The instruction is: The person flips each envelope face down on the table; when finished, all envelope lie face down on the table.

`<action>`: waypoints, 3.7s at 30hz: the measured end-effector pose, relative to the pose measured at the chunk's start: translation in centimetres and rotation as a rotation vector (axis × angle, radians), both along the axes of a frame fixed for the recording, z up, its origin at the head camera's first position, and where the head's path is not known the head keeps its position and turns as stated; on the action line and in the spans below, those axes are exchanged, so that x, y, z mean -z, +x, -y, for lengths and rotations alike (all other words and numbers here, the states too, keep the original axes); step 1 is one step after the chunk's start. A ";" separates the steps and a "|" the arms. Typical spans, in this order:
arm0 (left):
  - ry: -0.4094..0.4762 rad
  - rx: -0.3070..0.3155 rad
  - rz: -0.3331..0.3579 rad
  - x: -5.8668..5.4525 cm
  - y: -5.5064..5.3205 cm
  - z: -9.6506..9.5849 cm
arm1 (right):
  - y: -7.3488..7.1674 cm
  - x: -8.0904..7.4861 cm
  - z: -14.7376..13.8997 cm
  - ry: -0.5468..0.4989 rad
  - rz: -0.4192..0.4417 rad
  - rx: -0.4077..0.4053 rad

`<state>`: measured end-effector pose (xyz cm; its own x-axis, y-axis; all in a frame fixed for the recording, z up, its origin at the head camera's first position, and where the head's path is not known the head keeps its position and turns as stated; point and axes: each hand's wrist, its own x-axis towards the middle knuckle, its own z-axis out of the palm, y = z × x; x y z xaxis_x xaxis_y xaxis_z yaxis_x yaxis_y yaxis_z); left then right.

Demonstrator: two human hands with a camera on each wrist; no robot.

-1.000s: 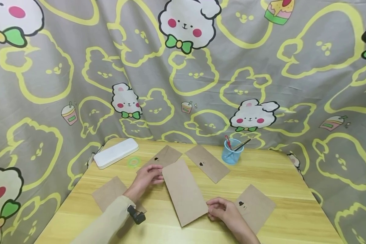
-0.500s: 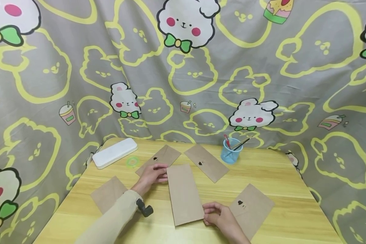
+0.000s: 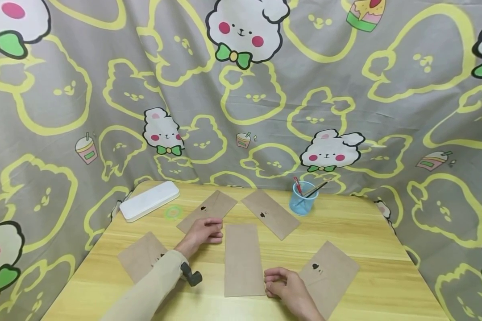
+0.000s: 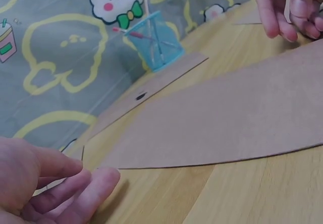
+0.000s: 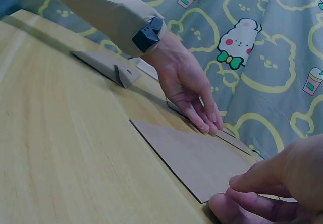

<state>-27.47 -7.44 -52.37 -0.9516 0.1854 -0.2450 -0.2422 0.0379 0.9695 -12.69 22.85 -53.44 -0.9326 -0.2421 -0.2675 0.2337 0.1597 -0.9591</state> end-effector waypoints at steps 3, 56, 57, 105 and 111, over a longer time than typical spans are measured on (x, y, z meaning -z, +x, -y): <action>0.008 0.006 -0.003 0.2 0.0 0.5 | -0.1 -0.1 0.3 0.011 -0.008 0.012; -0.495 -0.091 -0.038 -3.6 6.4 26.2 | -5.2 -0.9 16.6 -0.286 0.016 -0.104; -0.500 -0.092 -0.038 -3.6 6.5 26.4 | -5.1 -0.9 16.8 -0.283 0.020 -0.108; -0.303 0.023 0.040 -1.3 6.7 27.3 | -3.7 -0.3 19.0 -0.305 0.036 -0.112; -0.200 0.034 0.065 -1.3 6.6 27.9 | -3.7 -0.1 19.2 -0.237 0.000 -0.144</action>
